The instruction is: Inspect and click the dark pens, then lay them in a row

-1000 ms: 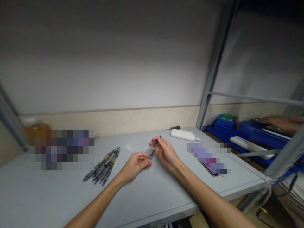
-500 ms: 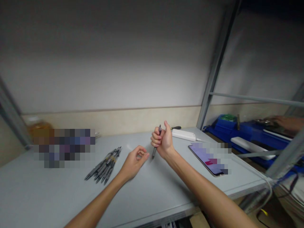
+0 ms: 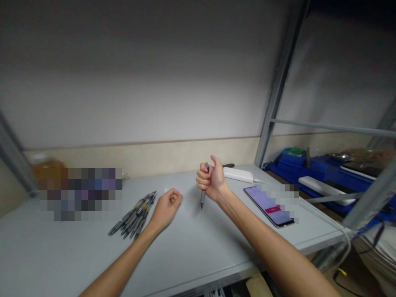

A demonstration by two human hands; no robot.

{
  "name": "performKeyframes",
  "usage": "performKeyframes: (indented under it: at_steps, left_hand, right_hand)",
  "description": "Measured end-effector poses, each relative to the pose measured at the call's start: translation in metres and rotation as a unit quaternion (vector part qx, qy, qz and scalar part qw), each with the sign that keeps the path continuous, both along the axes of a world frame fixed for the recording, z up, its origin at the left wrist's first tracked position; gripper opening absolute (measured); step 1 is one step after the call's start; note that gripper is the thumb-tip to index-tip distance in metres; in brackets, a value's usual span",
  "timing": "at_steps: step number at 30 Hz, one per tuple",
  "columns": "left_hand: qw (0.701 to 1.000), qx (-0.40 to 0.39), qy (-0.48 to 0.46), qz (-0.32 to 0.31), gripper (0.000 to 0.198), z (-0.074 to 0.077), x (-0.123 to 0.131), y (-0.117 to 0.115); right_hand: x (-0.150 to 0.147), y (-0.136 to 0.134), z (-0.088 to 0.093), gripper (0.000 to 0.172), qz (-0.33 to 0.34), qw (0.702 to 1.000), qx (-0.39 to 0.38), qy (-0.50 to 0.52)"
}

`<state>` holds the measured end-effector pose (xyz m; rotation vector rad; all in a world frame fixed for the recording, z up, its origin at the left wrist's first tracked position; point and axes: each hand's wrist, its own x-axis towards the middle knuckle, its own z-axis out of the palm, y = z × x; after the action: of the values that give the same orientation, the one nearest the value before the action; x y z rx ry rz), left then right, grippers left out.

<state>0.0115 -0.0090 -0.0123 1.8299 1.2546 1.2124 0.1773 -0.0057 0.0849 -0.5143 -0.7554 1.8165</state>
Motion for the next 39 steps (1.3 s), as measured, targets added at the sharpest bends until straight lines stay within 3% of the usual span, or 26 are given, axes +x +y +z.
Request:
performKeyframes:
  at_steps: [4, 10, 16, 21, 27, 31, 33, 36, 39]
  left_hand:
    - [1.000, -0.008, -0.005, -0.003, 0.024, 0.000, -0.001, 0.001]
    - [1.000, -0.011, -0.001, 0.005, 0.025, -0.003, -0.006, 0.006]
    - [1.000, -0.022, -0.006, -0.002, 0.026, -0.004, -0.007, 0.007]
    - [0.999, -0.026, -0.014, -0.015, 0.026, -0.004, -0.007, 0.007]
    - [0.999, -0.032, -0.006, -0.017, 0.026, -0.001, -0.006, 0.004]
    - [0.999, -0.036, -0.008, -0.019, 0.028, 0.001, -0.005, 0.002]
    - [0.999, -0.034, -0.004, -0.020, 0.027, 0.002, -0.005, 0.001]
    - [0.999, -0.024, 0.007, -0.021, 0.025, 0.004, -0.004, -0.001]
    - [0.999, -0.019, 0.016, -0.024, 0.024, 0.005, -0.004, -0.002]
  right_hand:
    - [-0.002, 0.000, -0.002, 0.033, -0.001, 1.000, -0.012, -0.028]
    - [-0.003, -0.002, 0.000, 0.044, -0.006, 0.999, -0.019, -0.039]
    - [0.003, 0.002, -0.001, 0.034, -0.013, 0.999, -0.025, -0.044]
    - [0.005, 0.000, -0.001, 0.040, 0.008, 0.999, -0.010, -0.032]
    - [0.003, -0.003, -0.004, 0.035, 0.001, 0.999, -0.004, -0.044]
    - [0.005, 0.000, -0.009, 0.042, 0.014, 0.997, 0.004, -0.073]
    - [0.006, 0.003, -0.013, 0.036, 0.000, 0.994, 0.005, -0.110]
    - [0.007, 0.005, -0.026, 0.015, -0.058, 0.977, 0.039, -0.203]
    - [0.008, 0.004, -0.044, 0.013, -0.130, 0.921, 0.141, -0.338]
